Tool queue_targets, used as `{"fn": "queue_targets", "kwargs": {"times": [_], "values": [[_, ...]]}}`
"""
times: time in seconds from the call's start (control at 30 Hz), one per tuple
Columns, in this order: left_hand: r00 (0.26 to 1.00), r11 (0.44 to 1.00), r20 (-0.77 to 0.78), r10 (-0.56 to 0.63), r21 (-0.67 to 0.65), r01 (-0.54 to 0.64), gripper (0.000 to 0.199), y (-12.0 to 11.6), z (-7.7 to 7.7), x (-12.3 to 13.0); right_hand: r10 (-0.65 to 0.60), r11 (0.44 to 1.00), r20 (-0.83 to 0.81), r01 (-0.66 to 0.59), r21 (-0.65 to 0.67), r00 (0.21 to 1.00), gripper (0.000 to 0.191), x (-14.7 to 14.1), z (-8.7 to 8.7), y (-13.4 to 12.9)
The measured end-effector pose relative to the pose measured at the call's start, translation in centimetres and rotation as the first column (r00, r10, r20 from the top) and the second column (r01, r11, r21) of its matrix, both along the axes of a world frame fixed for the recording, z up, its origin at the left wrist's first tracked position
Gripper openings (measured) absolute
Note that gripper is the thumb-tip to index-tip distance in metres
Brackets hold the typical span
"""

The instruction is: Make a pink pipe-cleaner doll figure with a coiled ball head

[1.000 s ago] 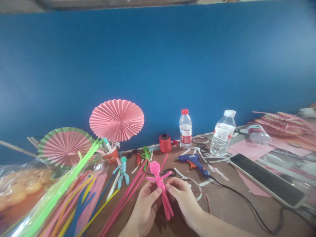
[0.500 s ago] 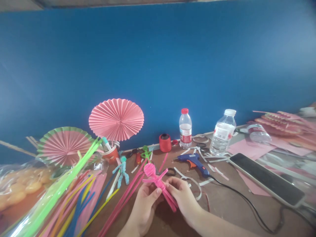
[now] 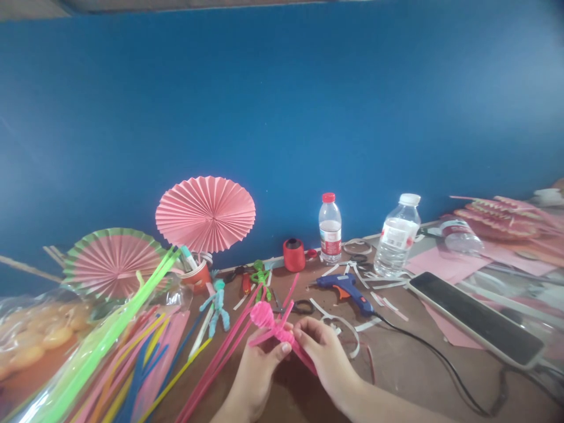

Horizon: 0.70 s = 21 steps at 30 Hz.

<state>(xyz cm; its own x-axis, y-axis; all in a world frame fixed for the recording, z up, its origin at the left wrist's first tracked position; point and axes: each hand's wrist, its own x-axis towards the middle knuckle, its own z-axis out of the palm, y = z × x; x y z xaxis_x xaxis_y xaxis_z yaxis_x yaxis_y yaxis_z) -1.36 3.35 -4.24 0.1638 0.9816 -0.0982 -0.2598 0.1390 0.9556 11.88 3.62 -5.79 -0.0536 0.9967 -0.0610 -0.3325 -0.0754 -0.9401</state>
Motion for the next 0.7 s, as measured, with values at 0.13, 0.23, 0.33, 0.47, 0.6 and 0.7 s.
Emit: {"fn": "queue_targets", "kwargs": {"times": [0.13,0.23,0.33,0.47,0.6,0.7], "values": [[0.996,0.996,-0.03,0.089,0.023,-0.088,0.024,0.19,-0.25,0.08,0.059,0.998,-0.113,-0.06,-0.003,0.992,0.024,0.04,0.14,-0.24],[0.995,0.994,-0.01,0.1,0.045,-0.099,0.022,0.27,-0.54,0.14,0.054,0.998,-0.087,-0.05,0.041,0.995,0.022,0.01,0.18,-0.28],[0.996,0.994,-0.002,0.094,0.057,-0.094,0.019,0.23,-0.61,0.15,0.013,0.999,-0.033,-0.011,0.051,0.999,0.02,0.01,0.15,-0.32],[0.995,0.988,-0.037,0.088,0.129,-0.082,0.016,0.22,-0.5,0.16,-0.067,0.997,0.068,0.065,0.041,0.995,0.02,0.13,0.13,-0.36],[0.993,0.975,-0.068,0.095,0.21,-0.079,0.013,0.2,-0.48,0.09,-0.078,0.995,0.098,0.072,0.068,0.992,0.015,0.2,0.05,-0.32],[0.993,0.972,-0.099,0.067,0.23,-0.043,0.011,0.12,-0.63,-0.02,-0.119,0.988,0.157,0.102,0.117,0.98,0.01,0.21,-0.01,-0.27]]}}
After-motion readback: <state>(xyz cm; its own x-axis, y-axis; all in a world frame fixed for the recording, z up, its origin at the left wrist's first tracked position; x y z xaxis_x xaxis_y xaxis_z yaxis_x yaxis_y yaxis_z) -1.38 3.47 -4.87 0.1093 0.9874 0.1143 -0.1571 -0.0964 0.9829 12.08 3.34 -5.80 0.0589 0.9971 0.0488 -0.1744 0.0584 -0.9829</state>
